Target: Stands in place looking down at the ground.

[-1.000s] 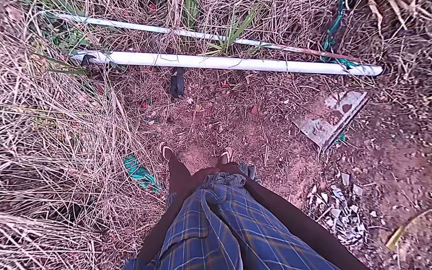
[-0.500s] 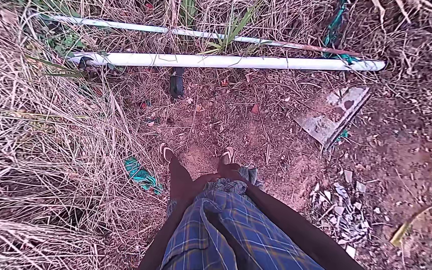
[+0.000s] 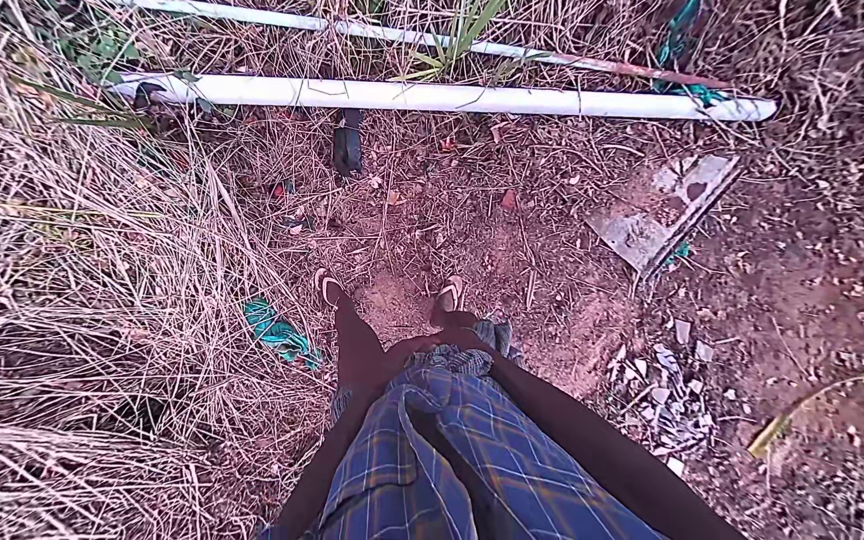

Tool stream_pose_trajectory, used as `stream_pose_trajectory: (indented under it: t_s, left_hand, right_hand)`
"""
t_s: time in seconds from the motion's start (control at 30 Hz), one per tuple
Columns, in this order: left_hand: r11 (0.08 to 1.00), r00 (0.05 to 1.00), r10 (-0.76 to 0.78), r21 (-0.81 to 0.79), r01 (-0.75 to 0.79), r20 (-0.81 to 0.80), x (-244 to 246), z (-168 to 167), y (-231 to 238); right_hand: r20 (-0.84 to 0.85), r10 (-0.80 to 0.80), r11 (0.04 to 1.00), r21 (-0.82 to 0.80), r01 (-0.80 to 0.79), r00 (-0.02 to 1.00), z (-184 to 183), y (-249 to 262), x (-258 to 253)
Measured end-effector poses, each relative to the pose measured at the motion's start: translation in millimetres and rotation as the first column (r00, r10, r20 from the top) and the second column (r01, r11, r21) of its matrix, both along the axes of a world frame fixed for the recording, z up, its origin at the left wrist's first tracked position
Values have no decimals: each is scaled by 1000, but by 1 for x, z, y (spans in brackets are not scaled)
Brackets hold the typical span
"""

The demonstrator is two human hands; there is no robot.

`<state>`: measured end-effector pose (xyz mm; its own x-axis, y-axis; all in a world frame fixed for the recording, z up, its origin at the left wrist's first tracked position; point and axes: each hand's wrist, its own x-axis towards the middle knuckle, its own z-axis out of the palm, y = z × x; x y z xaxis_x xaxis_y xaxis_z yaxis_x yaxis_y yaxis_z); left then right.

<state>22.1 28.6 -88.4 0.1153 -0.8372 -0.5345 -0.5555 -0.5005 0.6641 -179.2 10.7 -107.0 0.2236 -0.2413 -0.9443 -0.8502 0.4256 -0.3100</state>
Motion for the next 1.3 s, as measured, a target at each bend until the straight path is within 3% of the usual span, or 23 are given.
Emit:
stream_pose_trajectory:
  t_s: [0.2, 0.37, 0.43, 0.57, 0.7, 0.8, 0.87, 0.97, 1.07, 1.23, 1.3]
  left_hand:
    - [999, 998, -24, 38, 22, 51, 0, 2, 4]
    - [996, 992, 57, 78, -49, -109, -8, 34, -5]
    - [992, 998, 27, 126, -19, -65, -7, 29, -3]
    - [999, 1000, -2, 54, 3, -23, -4, 14, 3]
    - [998, 997, 26, 52, -23, -66, -7, 22, -1]
    - [999, 995, -25, -33, 22, -94, -16, 40, -14]
    - [999, 999, -38, -29, 37, -25, -9, 23, -5]
    - [998, 999, 19, -52, -16, 48, -1, -12, 13]
    - [1000, 999, 14, 14, -14, 41, -3, 2, 8]
    - [999, 996, 45, -22, -47, -83, -9, 25, 5]
    - [999, 999, 44, 26, -43, -30, -8, 21, 8]
  right_hand:
    - [-9, 24, 1000, 12, -24, 1000, 2, 2, 0]
    - [26, -121, 992, -19, 121, 992, -12, 17, -9]
    - [6, -158, 987, -8, 159, 987, -10, 19, -9]
    - [-49, -106, 994, 1, 107, 993, -22, 17, -6]
    - [-56, -285, 959, -28, 283, 957, -30, 26, -14]
    - [-219, -147, 989, -55, 138, 965, -58, 25, -11]
    - [-282, -45, 998, -58, 30, 958, -72, 26, -8]
    - [-227, -100, 991, -111, 76, 969, -64, 27, -12]
    - [-224, -60, 997, -62, 47, 973, -52, 22, -9]
    - [-270, 54, 996, -58, -72, 961, -74, 27, -9]
    - [-301, -4, 995, -95, -26, 954, -81, 31, -10]
